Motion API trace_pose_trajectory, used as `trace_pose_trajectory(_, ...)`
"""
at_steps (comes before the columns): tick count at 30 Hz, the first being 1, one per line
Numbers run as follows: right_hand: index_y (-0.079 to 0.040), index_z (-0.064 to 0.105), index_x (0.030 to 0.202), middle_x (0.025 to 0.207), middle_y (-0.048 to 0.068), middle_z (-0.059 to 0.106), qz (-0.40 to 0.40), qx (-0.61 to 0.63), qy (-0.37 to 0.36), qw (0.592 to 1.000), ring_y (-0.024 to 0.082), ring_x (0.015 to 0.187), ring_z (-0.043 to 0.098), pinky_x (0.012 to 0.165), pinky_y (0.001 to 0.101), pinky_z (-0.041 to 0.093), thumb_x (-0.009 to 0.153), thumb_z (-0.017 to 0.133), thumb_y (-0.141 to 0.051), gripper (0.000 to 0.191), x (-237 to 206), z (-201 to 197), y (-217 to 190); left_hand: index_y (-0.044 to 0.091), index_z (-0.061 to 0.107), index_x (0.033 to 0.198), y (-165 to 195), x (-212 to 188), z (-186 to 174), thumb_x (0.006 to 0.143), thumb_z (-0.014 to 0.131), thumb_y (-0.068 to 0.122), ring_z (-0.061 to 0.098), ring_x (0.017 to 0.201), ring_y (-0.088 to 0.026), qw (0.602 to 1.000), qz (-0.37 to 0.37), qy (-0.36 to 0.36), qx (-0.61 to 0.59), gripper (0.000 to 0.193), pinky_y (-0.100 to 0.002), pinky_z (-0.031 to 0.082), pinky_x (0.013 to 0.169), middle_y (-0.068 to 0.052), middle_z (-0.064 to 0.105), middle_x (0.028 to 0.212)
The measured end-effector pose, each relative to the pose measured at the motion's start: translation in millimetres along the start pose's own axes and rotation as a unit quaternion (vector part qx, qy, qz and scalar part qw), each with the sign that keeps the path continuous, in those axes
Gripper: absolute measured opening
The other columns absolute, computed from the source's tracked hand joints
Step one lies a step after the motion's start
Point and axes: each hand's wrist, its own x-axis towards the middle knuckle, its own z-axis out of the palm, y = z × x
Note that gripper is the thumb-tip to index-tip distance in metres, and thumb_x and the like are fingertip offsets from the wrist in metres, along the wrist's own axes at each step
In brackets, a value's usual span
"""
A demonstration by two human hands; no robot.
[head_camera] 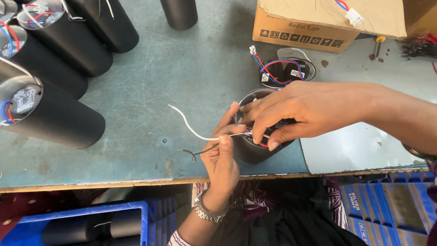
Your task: The person assembles cylindrical LED light fixtures at a workbench. They thread the driver's red and blue wires through the housing, join wire ends using white connector blocks, tuck the wires and driver into the metal cylinder, and place the finished unit with others on the bench.
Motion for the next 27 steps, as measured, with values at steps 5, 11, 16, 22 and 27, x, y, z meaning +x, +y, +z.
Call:
trace_pose_trajectory(5,-0.015,0.074,0.104,0.102,-0.003,0.073,-0.006,0.006,-0.059,0.998,0.017,0.093,0.070,0.077,0.0340,0.054,0.094,0.069,-0.021,0.013,2,-6,4,-0.001,0.070,0.115,-4,-1,0,0.112,0.056,0.035,0.044,0.151,-0.036,0.996,-0.040,0.013,-0.078,0.039,-0.053,0.032,0.127,-0.029,0.046,0.159)
trace_pose_trajectory(11,-0.012,0.072,0.091,0.098,0.002,0.072,-0.057,-0.069,-0.057,0.994,0.024,0.103,0.067,0.082,0.0404,0.053,0.090,0.067,-0.022,0.011,9,-5,12,0.000,0.071,0.114,-7,-1,0,0.112,0.057,0.035,0.044,0.151,-0.037,0.996,-0.030,0.011,-0.088,0.038,-0.055,0.032,0.128,-0.029,0.047,0.159)
trace_pose_trajectory(16,-0.013,0.069,0.074,0.092,-0.001,0.071,-0.104,-0.173,0.018,0.979,0.025,0.107,0.061,0.078,0.0408,0.051,0.080,0.068,-0.017,0.007,13,8,9,-0.002,0.069,0.116,-8,-2,3,0.114,0.056,0.035,0.044,0.153,-0.036,0.999,-0.007,0.017,-0.042,0.039,-0.053,0.029,0.132,-0.030,0.048,0.159)
trace_pose_trajectory(22,-0.015,0.066,0.062,0.074,-0.005,0.065,-0.072,-0.325,0.034,0.942,0.024,0.091,0.058,0.077,0.0414,0.044,0.064,0.071,-0.019,0.007,16,21,-6,-0.002,0.068,0.116,-9,-4,5,0.114,0.055,0.035,0.044,0.153,-0.035,0.999,-0.002,0.019,-0.045,0.039,-0.053,0.030,0.133,-0.029,0.048,0.159)
trace_pose_trajectory(27,-0.013,0.065,0.067,0.077,-0.002,0.066,-0.089,-0.233,0.045,0.967,0.022,0.092,0.061,0.081,0.0410,0.045,0.076,0.073,-0.016,0.012,16,20,1,-0.001,0.068,0.118,-14,-6,1,0.114,0.056,0.033,0.045,0.152,-0.033,0.999,-0.003,0.015,-0.052,0.037,-0.052,0.033,0.131,-0.030,0.047,0.159)
